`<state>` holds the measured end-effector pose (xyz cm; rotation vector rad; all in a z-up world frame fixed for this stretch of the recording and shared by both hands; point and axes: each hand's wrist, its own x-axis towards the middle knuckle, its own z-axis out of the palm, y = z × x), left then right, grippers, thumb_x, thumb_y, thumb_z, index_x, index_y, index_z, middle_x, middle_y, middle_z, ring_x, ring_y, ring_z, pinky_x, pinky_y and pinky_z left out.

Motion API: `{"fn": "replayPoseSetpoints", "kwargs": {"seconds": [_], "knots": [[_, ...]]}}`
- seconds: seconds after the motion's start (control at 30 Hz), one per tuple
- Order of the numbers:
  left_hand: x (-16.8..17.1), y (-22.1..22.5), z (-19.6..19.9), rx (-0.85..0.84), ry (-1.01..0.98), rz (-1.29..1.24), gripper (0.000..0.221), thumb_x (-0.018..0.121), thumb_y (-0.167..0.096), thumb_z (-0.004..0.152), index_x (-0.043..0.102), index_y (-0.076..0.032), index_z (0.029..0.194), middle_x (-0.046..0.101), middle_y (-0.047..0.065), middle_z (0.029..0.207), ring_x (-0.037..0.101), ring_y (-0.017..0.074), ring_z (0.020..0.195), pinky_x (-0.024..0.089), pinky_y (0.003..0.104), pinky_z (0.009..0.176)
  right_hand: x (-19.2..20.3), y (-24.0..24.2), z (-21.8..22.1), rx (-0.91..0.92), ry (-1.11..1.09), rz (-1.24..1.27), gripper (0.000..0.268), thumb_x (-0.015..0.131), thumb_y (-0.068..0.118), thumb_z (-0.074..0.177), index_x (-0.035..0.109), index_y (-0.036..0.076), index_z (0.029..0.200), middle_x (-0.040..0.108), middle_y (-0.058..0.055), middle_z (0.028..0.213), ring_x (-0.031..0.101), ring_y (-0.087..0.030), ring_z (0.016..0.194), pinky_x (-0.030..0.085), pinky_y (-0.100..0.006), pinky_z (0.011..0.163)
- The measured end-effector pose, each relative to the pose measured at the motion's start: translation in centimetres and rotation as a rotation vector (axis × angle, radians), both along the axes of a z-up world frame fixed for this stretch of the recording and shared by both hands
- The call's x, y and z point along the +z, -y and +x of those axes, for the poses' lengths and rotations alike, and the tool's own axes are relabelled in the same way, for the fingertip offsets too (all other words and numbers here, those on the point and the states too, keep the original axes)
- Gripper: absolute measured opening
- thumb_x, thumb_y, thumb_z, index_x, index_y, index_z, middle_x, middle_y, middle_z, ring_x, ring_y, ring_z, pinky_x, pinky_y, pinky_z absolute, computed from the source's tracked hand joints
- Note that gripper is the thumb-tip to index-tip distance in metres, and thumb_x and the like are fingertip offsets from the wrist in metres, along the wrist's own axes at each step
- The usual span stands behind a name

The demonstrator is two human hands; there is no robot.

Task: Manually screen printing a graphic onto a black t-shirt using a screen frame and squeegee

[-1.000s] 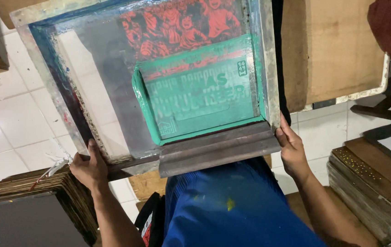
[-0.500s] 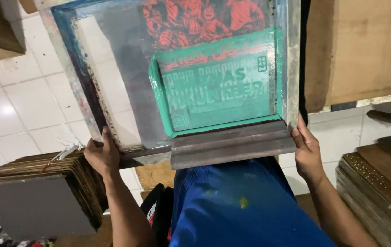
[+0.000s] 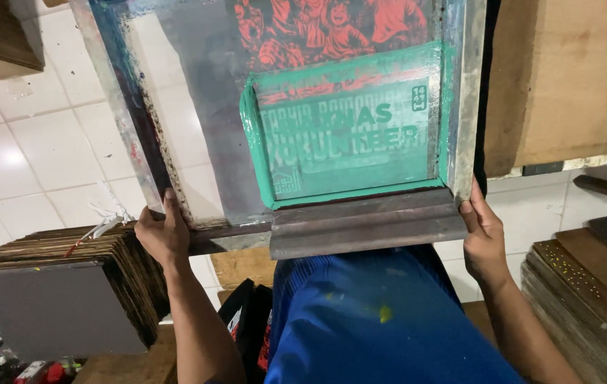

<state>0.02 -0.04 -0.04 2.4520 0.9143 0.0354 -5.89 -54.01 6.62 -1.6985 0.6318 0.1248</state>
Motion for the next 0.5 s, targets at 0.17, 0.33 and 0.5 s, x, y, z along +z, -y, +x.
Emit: {"fn": "replayPoseSetpoints", "kwargs": {"seconds": [0.17,0.33,0.5], "knots": [[0.61,0.38,0.47,-0.025,0.009,-0.01,0.065,0.074,-0.055,0.108,0.051,-0.01,0.067,0.045,0.004,0.047,0.045,0.0197,0.04,0.038,0.036,0.05,0.68,-0.22,0.42,0.008,0.003,-0.012,0.048,0.04,0.003,0.111,0.037,0.002,0.158,0.039,-0.017,0.16,0.029,-0.023,0.149,0.023,-0.047,0.125],[0.58,0.27,0.44,-0.029,-0.003,0.004,0.065,0.073,-0.055,0.108,0.049,-0.011,0.067,0.043,0.005,0.047,0.042,0.0203,0.04,0.036,0.038,0.049,0.41,-0.08,0.18,0.017,-0.006,-0.008,0.049,0.039,0.002,0.11,0.035,0.001,0.159,0.035,-0.018,0.162,0.026,-0.024,0.15,0.022,-0.048,0.125],[0.28,0.31,0.24,-0.029,0.023,-0.015,0.063,0.073,-0.052,0.11,0.049,-0.011,0.068,0.042,0.004,0.048,0.042,0.0191,0.039,0.036,0.036,0.048,0.34,-0.33,0.15,-0.003,-0.007,-0.001,0.048,0.038,0.0,0.11,0.035,0.0,0.158,0.035,-0.019,0.162,0.025,-0.023,0.15,0.022,-0.047,0.124]]}}
